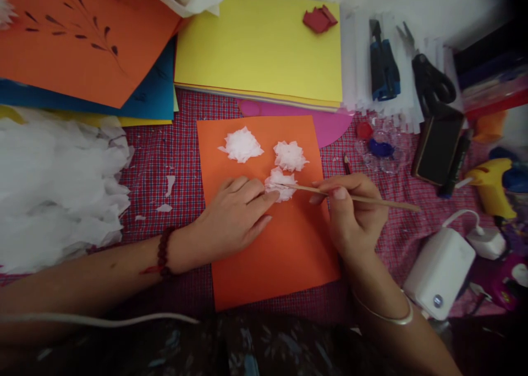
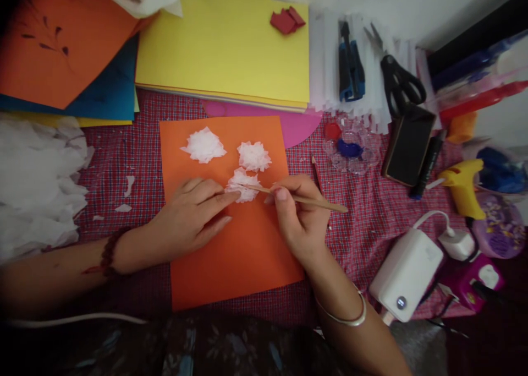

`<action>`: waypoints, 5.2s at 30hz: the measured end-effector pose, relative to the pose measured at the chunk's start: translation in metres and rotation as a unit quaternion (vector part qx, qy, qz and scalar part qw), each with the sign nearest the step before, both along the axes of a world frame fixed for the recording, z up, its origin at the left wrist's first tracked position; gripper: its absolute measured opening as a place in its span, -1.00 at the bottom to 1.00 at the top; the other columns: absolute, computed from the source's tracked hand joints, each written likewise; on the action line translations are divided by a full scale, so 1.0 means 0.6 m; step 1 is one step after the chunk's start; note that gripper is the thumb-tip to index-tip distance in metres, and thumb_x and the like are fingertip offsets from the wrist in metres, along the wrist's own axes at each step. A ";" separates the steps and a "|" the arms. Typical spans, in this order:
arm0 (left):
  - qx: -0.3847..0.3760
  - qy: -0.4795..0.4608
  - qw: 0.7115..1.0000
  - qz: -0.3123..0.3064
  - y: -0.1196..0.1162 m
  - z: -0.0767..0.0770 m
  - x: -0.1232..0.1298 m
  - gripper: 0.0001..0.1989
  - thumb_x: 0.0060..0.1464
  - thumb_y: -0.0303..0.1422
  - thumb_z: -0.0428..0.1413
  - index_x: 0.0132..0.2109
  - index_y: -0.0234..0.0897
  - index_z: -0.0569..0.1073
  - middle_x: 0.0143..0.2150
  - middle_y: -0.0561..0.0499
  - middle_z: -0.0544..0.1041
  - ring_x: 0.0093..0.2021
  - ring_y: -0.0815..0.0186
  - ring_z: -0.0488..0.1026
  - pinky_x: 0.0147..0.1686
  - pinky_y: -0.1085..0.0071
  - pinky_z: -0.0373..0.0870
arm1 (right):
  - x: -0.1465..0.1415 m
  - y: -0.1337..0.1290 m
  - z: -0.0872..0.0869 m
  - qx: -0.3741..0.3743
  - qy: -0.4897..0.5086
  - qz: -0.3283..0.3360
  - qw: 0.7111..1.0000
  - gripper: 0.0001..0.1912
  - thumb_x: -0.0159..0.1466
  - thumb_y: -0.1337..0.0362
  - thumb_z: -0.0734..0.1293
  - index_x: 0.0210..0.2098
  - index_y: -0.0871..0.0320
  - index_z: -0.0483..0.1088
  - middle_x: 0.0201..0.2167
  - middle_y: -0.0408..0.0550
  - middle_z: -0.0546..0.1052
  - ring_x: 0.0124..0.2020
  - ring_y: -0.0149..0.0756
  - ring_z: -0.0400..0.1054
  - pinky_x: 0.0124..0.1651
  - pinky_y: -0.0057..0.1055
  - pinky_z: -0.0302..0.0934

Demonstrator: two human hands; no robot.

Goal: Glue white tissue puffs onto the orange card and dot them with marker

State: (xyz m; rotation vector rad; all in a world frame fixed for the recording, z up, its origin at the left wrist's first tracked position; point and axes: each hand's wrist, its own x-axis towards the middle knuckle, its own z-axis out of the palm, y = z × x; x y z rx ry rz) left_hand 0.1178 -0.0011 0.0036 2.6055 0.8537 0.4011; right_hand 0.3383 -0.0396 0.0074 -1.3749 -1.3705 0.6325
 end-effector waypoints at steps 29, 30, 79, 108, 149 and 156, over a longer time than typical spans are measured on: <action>0.000 -0.090 0.989 -0.116 -0.028 -0.024 -0.005 -0.86 0.29 -0.49 0.06 -0.10 -0.39 0.52 -0.04 -0.13 0.57 -0.02 0.15 0.43 -0.01 0.20 0.44 | -0.003 0.007 -0.006 -0.033 -0.167 0.064 0.983 -0.88 0.35 0.23 0.36 -0.33 0.09 0.47 -0.43 -0.15 0.54 -0.42 -0.37 0.43 -0.37 -0.41 0.28; -0.003 -0.090 0.989 -0.116 -0.028 -0.024 -0.005 -0.86 0.29 -0.49 0.06 -0.11 -0.39 0.52 -0.05 -0.14 0.57 -0.03 0.16 0.43 -0.02 0.20 0.44 | 0.000 0.007 -0.011 -0.034 -0.149 0.063 0.986 -0.88 0.35 0.22 0.36 -0.32 0.09 0.46 -0.44 -0.15 0.53 -0.42 -0.37 0.42 -0.36 -0.40 0.29; -0.031 -0.015 0.999 0.041 0.008 -0.013 0.005 -0.40 0.34 -0.20 0.04 0.40 -0.39 0.20 0.46 -0.28 0.17 0.43 -0.14 0.09 0.38 -0.10 0.12 | -0.002 0.014 0.000 -0.030 -0.154 0.098 0.983 -0.84 0.36 0.31 0.34 -0.38 0.12 0.44 -0.48 -0.17 0.50 -0.46 -0.44 0.42 -0.40 -0.49 0.30; -0.063 -0.122 0.990 0.035 0.019 -0.010 -0.006 -0.85 0.27 -0.46 0.04 -0.26 -0.31 0.47 -0.17 -0.06 0.53 -0.09 0.19 0.41 -0.02 0.20 0.35 | -0.009 -0.008 0.000 -0.005 -0.058 0.114 0.992 -0.91 0.37 0.32 0.31 -0.27 0.07 0.46 -0.45 -0.14 0.48 -0.41 -0.34 0.39 -0.35 -0.33 0.26; -0.051 -0.088 0.994 0.031 0.016 -0.013 -0.007 -0.80 0.26 -0.46 0.02 -0.20 -0.30 0.55 -0.04 -0.13 0.49 0.01 0.13 0.36 0.06 0.15 0.34 | -0.020 -0.002 0.006 0.003 -0.181 0.088 0.980 -0.91 0.35 0.35 0.32 -0.30 0.08 0.44 -0.43 -0.16 0.51 -0.40 -0.36 0.39 -0.34 -0.38 0.27; -0.063 -0.080 0.994 0.047 0.015 -0.010 -0.005 -0.71 0.22 -0.48 0.03 0.06 -0.34 0.46 0.00 -0.14 0.51 0.06 0.12 0.38 0.13 0.14 0.33 | -0.017 0.000 0.007 -0.024 -0.185 0.082 0.979 -0.89 0.36 0.34 0.31 -0.32 0.09 0.42 -0.44 -0.16 0.49 -0.42 -0.38 0.38 -0.37 -0.41 0.26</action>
